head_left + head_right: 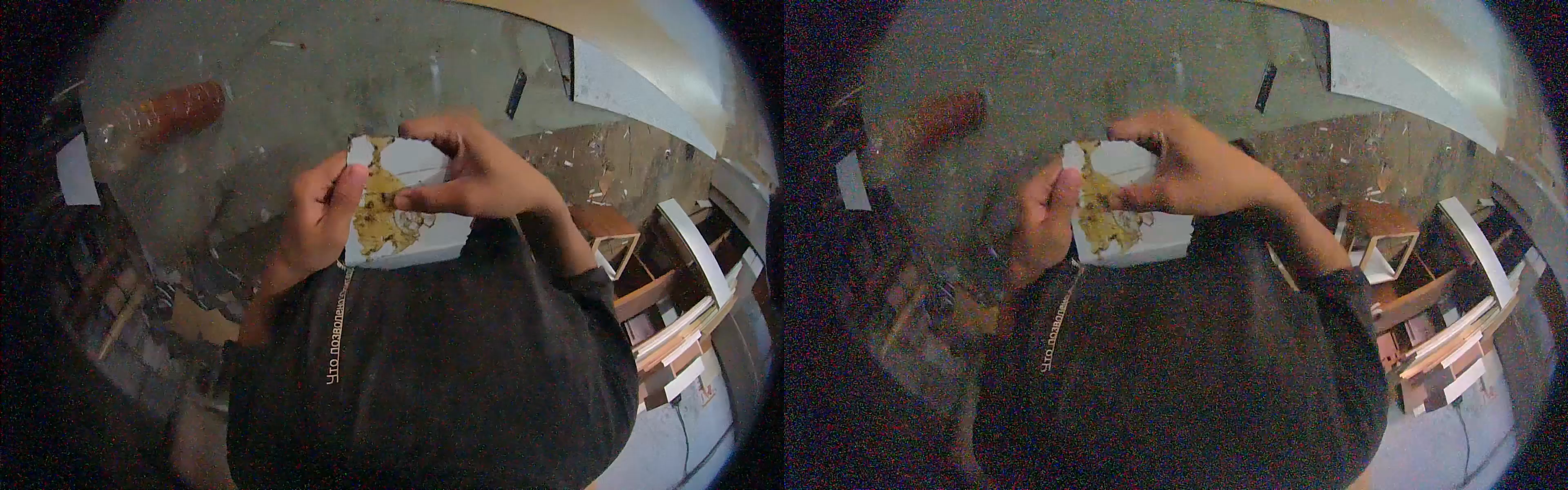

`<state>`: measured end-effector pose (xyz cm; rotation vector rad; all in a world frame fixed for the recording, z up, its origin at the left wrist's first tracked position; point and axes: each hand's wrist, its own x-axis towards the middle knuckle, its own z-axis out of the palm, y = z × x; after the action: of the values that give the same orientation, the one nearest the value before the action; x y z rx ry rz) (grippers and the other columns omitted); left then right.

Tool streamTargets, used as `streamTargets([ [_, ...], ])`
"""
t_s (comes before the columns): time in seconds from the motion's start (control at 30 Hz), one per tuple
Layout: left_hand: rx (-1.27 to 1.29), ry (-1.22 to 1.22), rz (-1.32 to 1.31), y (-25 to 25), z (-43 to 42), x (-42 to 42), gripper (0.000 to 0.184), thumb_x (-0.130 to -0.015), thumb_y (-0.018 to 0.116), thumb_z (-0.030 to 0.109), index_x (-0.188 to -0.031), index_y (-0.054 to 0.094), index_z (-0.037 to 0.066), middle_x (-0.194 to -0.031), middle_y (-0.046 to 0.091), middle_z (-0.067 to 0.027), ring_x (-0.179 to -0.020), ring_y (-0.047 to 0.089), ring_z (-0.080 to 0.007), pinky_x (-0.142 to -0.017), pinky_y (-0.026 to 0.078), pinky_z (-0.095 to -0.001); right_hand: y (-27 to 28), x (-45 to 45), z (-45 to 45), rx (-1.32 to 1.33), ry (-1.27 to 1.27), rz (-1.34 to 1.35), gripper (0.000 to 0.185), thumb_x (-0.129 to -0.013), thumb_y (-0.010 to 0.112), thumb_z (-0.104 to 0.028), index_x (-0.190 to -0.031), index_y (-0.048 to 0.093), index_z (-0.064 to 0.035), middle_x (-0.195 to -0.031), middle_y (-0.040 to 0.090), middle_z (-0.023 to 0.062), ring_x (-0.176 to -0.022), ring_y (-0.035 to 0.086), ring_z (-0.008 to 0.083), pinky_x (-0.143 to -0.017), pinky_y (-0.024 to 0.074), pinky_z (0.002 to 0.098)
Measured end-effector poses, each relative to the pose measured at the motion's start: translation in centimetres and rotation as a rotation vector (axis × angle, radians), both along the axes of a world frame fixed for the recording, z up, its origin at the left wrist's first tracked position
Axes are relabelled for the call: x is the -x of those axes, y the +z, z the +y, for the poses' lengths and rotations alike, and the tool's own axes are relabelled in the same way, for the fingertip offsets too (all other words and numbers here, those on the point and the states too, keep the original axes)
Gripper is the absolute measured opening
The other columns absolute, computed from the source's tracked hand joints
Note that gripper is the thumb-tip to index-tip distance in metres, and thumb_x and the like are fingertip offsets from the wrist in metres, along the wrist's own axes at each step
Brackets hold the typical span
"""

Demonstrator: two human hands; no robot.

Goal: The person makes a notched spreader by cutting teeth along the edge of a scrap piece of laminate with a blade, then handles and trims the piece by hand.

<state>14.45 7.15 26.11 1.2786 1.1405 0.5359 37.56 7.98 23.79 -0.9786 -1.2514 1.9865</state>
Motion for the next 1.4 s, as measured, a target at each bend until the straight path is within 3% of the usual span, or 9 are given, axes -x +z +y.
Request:
streamTargets([
  [0.2, -0.004, -0.059, -0.053, -1.8, -1.4, 1.2, 0.025, -0.105, 0.049, 0.021, -0.102, 0.062, -0.001, -0.079, 0.056, 0.003, -0.075, 0.047, -0.0035, -0.063, 0.04, -0.0245, 0.4, -0.4, -0.4, 0.027, 0.022, -0.045, 0.03, -0.08, 0.082, -0.007, -0.103, 0.063, 0.0008, -0.094, 0.067, 0.0038, -0.096, 0.06, 0.0072, -0.085, 0.0501, 0.0269],
  [0.4, 0.104, 0.113, -0.094, 1.6, 1.2, -1.1, 0.034, -0.105, 0.053, 0.026, -0.082, 0.053, 0.001, -0.072, 0.048, 0.0049, -0.07, 0.041, -0.0035, -0.058, 0.034, -0.0255, 2.8, 0.1, 0.0, -0.214, 0.03, -0.158, 0.036, -0.08, 0.082, -0.004, -0.11, 0.062, 0.0025, -0.103, 0.069, 0.0051, -0.098, 0.062, 0.009, -0.084, 0.0541, 0.028],
  [0.5, -0.18, -0.108, 0.141, 1.7, 0.9, 0.4, 0.035, -0.105, 0.053, 0.027, -0.084, 0.057, 0.0, -0.071, 0.05, 0.0052, -0.07, 0.043, -0.0035, -0.06, 0.036, -0.0243, 3.4, -0.1, -0.5, -0.098, 0.053, -0.12, 0.034, -0.081, 0.081, -0.002, -0.109, 0.062, 0.0032, -0.102, 0.069, 0.005, -0.097, 0.063, 0.0091, -0.083, 0.055, 0.0282],
  [0.53, -0.153, -0.096, 0.1, 1.2, 0.7, 0.8, 0.035, -0.105, 0.053, 0.027, -0.085, 0.058, -0.001, -0.072, 0.052, 0.0047, -0.07, 0.044, -0.0035, -0.06, 0.037, -0.0244, 3.3, 0.1, -0.9, 0.005, 0.021, -0.031, 0.033, -0.081, 0.08, -0.001, -0.109, 0.062, 0.0032, -0.098, 0.069, 0.0045, -0.098, 0.062, 0.0084, -0.084, 0.0545, 0.0274],
  [0.73, -0.084, 0.061, -0.059, 0.8, -0.8, 0.3, 0.032, -0.105, 0.052, 0.024, -0.084, 0.056, -0.001, -0.073, 0.051, 0.0025, -0.071, 0.043, -0.0038, -0.06, 0.036, -0.0249, 1.7, 0.5, -0.9, -0.05, 0.013, 0.005, 0.028, -0.082, 0.08, -0.003, -0.104, 0.063, 0.0033, -0.095, 0.068, 0.0038, -0.094, 0.061, 0.007, -0.081, 0.052, 0.0263],
  [0.9, -0.124, -0.014, 0.071, -0.6, -1.9, 2.3, 0.03, -0.103, 0.051, 0.023, -0.088, 0.058, -0.001, -0.076, 0.055, 0.002, -0.072, 0.045, -0.0042, -0.06, 0.037, -0.0236, 0.9, 0.9, -1.0, -0.028, 0.063, 0.013, 0.026, -0.082, 0.08, -0.005, -0.102, 0.063, 0.0022, -0.094, 0.068, 0.0036, -0.093, 0.06, 0.0061, -0.079, 0.0507, 0.0258],
  [1.17, -0.003, 0.021, -0.229, 0.5, -0.3, 1.8, 0.037, -0.105, 0.052, 0.028, -0.086, 0.059, -0.002, -0.074, 0.057, 0.0023, -0.069, 0.047, -0.0038, -0.058, 0.037, -0.0239, 2.3, 0.5, -1.3, -0.139, 0.07, -0.117, 0.028, -0.083, 0.08, -0.006, -0.104, 0.062, 0.0016, -0.095, 0.069, 0.0049, -0.092, 0.061, 0.0071, -0.081, 0.0515, 0.0261],
  [1.3, -0.081, -0.09, 0.083, 1.3, -0.4, 1.7, 0.037, -0.106, 0.052, 0.029, -0.093, 0.064, -0.004, -0.078, 0.063, 0.0012, -0.071, 0.052, -0.0045, -0.063, 0.042, -0.0238, 2.6, 0.5, -1.5, -0.343, 0.023, -0.182, 0.029, -0.083, 0.08, -0.007, -0.105, 0.063, 0.002, -0.096, 0.069, 0.0059, -0.09, 0.061, 0.0071, -0.08, 0.0525, 0.0259],
  [1.4, -0.074, 0.003, -0.012, 1.9, -1.7, 1.2, 0.034, -0.106, 0.052, 0.026, -0.103, 0.066, -0.005, -0.082, 0.065, 0.0001, -0.075, 0.055, -0.0053, -0.067, 0.045, -0.0237, 1.7, 0.7, -1.7, -0.26, 0.071, -0.101, 0.028, -0.083, 0.079, -0.006, -0.104, 0.063, 0.0021, -0.095, 0.07, 0.0056, -0.09, 0.062, 0.0065, -0.078, 0.0529, 0.026],
])
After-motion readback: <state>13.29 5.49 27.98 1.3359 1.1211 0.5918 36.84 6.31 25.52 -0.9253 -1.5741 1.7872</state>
